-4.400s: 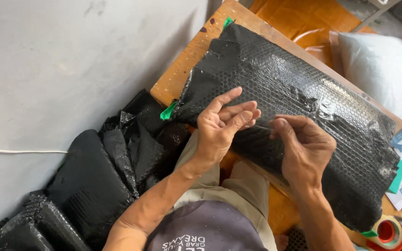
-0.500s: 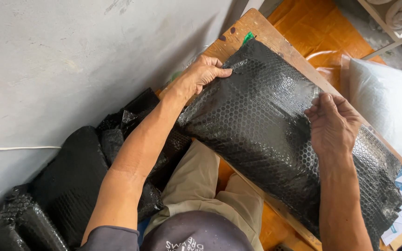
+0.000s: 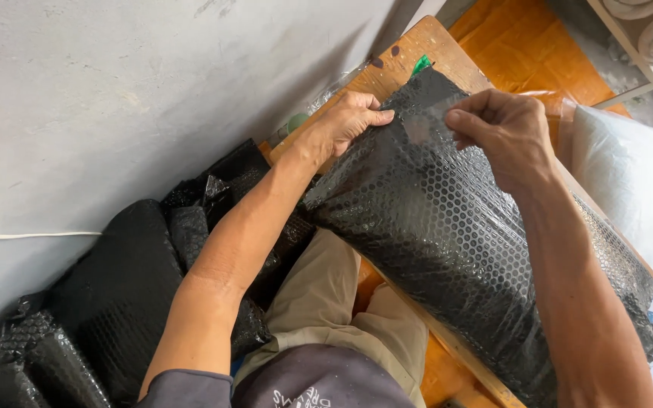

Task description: The person wraps a large pillow in black bubble wrap, securing the edges with tape using a red tape dispenser.

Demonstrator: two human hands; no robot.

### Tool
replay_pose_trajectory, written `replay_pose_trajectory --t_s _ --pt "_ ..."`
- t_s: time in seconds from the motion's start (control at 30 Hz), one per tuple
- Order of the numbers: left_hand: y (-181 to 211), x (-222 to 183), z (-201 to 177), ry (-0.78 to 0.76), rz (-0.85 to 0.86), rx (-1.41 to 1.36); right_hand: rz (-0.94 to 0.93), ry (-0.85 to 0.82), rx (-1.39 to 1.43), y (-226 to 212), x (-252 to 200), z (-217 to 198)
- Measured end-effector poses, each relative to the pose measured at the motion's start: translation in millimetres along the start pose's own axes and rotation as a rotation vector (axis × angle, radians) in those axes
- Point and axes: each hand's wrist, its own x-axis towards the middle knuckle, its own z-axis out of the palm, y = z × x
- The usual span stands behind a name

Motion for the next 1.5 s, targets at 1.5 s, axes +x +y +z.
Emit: replay_pose_trajectory --t_s 1.5 --pt "-47 30 3 -0.021 -0.093 -0.592 0.055 -0.161 -0.182 21 72 44"
